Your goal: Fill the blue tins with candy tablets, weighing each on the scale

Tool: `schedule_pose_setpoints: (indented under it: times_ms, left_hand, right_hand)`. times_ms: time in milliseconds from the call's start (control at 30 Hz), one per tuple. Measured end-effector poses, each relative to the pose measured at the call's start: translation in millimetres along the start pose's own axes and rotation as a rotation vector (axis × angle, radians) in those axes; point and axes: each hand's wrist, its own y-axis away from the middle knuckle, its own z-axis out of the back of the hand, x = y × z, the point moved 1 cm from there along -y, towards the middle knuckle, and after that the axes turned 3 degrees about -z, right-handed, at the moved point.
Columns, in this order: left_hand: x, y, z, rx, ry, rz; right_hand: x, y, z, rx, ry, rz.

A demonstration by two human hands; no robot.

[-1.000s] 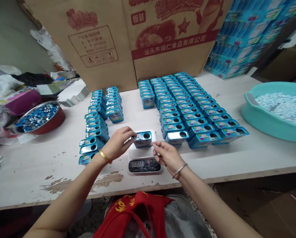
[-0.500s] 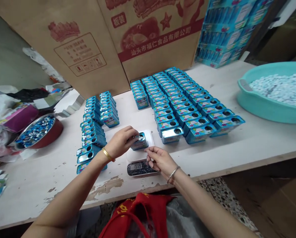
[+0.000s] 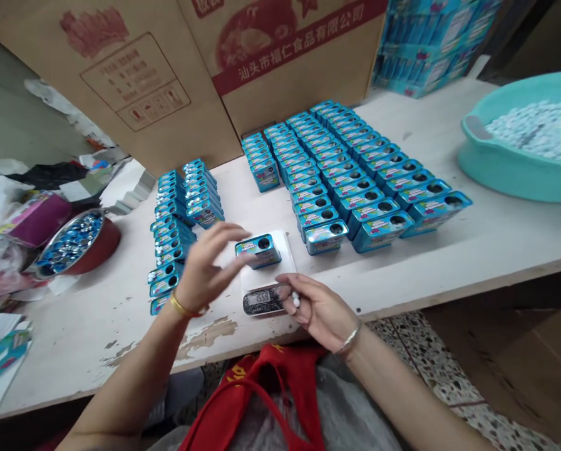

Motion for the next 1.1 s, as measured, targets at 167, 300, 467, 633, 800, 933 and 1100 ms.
schedule_pose_setpoints:
  times_ms: [167, 300, 467, 633, 800, 933, 1100]
  left_hand:
    - [34.3, 11.0, 18.0, -0.127, -0.036, 0.186]
    - [45.0, 19.3, 10.7, -0.067, -0.025, 0.175]
    - [45.1, 18.8, 2.1, -0.011, -0.041, 0.175]
    - [44.8, 17.8, -5.5, 0.063, -0.046, 0.174]
    - [50.4, 7.4, -22.0, 0.354, -0.219, 0.116]
    - [89.9, -36.0, -33.0, 0.314, -0.383, 0.176]
    - [158.3, -110.8, -55.4, 0.278, -0.519, 0.251]
  right_hand:
    - [-1.1, 12.0, 57.4, -0.244, 0.029, 0.087]
    - [-8.9, 9.4, 91.6, -0.327, 0.063, 0.132]
    - [-12.6, 6.9, 96.9, -0.335, 0.125, 0.169]
    - [-11.7, 6.7, 95.1, -0.343, 0.171, 0.184]
    - [-13.9, 3.9, 92.3, -0.356, 0.199, 0.194]
    - [-15.5, 0.2, 86.0, -0.385, 0.206, 0.191]
    - [-16.0, -3.2, 83.3, -0.38, 0.19, 0.177]
